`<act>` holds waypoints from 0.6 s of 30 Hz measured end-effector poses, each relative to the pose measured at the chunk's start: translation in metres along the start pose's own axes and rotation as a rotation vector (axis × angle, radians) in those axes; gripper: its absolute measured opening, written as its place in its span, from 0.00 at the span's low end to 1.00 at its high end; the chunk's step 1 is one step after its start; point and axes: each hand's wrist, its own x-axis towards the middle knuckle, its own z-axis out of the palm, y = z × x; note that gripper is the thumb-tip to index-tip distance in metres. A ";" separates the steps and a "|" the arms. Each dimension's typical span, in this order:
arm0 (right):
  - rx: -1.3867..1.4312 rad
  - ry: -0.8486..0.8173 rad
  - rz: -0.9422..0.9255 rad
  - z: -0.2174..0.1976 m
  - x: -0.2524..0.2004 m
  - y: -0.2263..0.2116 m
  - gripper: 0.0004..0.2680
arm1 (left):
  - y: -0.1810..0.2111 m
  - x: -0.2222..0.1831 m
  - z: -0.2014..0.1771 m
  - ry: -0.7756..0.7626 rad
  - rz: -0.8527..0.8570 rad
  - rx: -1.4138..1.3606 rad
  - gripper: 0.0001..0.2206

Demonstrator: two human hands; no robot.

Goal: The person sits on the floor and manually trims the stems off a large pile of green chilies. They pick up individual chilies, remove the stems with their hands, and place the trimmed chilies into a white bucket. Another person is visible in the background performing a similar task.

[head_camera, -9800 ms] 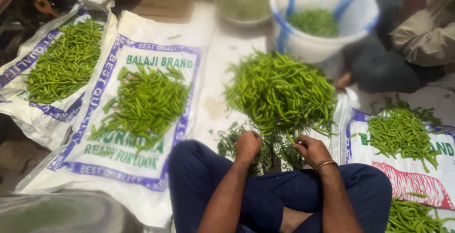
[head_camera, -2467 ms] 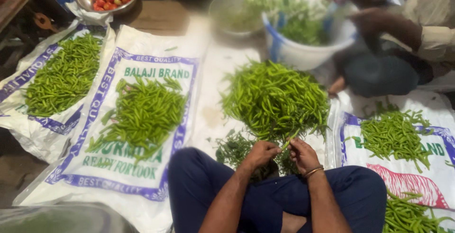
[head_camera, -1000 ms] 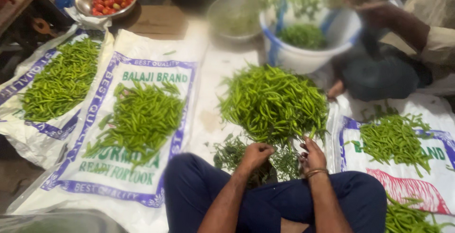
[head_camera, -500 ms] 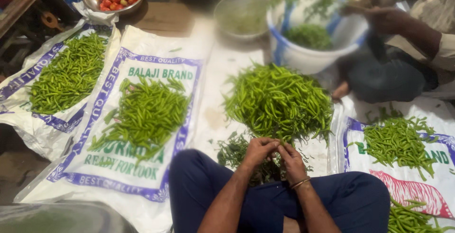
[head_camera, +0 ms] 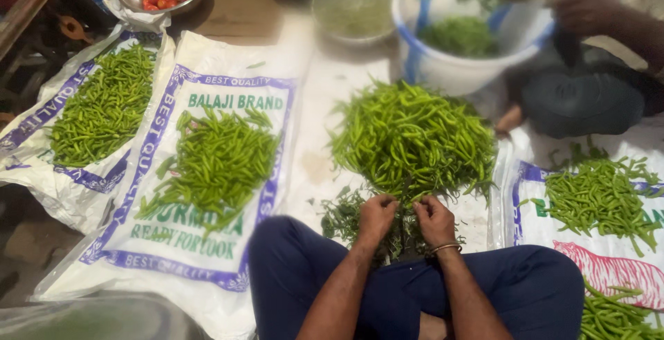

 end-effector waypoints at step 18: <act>0.509 -0.267 0.279 -0.001 0.017 0.032 0.08 | -0.020 0.013 -0.019 -0.366 -0.253 0.287 0.10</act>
